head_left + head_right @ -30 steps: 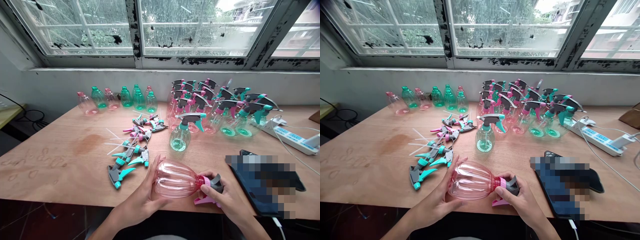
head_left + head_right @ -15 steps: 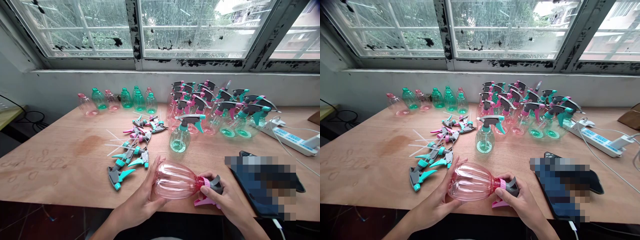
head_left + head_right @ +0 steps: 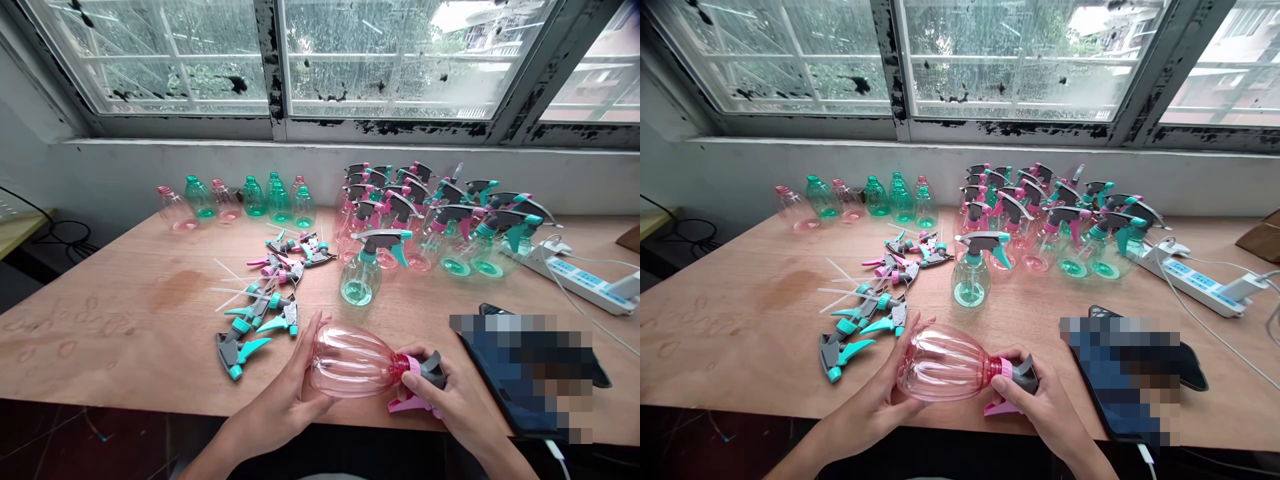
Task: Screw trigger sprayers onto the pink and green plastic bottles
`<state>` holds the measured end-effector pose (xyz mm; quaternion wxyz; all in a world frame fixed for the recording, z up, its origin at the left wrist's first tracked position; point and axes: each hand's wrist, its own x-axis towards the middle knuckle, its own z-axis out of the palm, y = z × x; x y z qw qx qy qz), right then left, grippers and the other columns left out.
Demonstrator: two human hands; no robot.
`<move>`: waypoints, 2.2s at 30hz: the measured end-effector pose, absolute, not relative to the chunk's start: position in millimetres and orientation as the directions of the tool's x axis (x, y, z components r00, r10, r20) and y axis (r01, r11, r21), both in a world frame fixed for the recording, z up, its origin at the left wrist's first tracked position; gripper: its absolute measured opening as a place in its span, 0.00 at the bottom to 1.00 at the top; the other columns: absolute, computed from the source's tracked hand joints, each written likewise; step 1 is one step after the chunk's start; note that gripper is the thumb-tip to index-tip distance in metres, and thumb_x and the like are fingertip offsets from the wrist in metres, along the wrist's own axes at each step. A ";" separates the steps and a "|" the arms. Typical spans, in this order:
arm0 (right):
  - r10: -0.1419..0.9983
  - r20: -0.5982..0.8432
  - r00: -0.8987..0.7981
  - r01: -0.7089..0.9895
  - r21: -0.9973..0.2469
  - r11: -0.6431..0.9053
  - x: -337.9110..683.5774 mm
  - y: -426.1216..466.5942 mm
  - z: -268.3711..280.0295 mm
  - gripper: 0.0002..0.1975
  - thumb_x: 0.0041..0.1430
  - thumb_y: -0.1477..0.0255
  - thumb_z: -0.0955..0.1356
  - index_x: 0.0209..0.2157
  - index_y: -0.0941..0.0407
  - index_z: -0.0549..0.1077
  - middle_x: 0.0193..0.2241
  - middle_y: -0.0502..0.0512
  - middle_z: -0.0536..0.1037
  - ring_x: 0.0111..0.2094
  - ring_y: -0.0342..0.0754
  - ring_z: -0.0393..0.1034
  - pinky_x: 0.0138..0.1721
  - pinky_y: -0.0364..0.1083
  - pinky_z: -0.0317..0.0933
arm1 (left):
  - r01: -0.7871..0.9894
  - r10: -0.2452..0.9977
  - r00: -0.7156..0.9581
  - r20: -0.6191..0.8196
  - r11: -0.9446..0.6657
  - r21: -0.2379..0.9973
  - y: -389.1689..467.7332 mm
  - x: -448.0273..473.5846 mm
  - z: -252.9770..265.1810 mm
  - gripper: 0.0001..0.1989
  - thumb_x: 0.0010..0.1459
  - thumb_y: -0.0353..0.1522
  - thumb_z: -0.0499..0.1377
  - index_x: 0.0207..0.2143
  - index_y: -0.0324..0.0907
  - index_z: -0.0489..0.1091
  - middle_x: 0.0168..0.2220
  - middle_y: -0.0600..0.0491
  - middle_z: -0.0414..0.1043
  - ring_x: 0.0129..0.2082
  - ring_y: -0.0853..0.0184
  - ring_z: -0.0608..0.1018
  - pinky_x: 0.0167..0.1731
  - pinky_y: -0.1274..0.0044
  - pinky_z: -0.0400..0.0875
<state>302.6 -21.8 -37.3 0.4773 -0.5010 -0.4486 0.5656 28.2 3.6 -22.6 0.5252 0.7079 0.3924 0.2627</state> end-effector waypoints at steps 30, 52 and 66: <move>0.987 -0.156 -0.038 -0.120 -0.980 -0.159 300.2 -21.8 -36.5 0.18 0.52 0.58 0.78 0.36 0.57 0.79 0.23 0.51 0.78 0.26 0.50 0.74 0.29 0.46 0.73 | 0.264 0.824 0.566 -0.031 -0.146 0.953 2.6 26.4 -24.5 0.47 0.66 0.37 0.60 0.72 0.56 0.27 0.76 0.52 0.27 0.74 0.54 0.39 0.71 0.60 0.37; 0.988 -0.151 -0.009 -0.066 -0.986 -0.152 299.8 -22.4 -37.5 0.19 0.50 0.56 0.77 0.36 0.56 0.79 0.22 0.51 0.77 0.25 0.50 0.73 0.28 0.46 0.72 | 0.258 0.827 0.557 -0.074 -0.088 0.962 3.1 27.4 -22.1 0.54 0.61 0.37 0.66 0.72 0.56 0.26 0.76 0.51 0.32 0.74 0.55 0.41 0.71 0.60 0.37; 0.985 -0.163 -0.052 -0.135 -0.976 -0.168 301.8 -22.3 -39.8 0.16 0.52 0.59 0.78 0.37 0.56 0.79 0.23 0.51 0.78 0.26 0.49 0.73 0.29 0.46 0.74 | 0.267 0.822 0.567 -0.048 -0.128 0.955 3.4 26.7 -23.4 0.49 0.65 0.35 0.62 0.72 0.55 0.27 0.76 0.51 0.30 0.74 0.60 0.41 0.71 0.64 0.38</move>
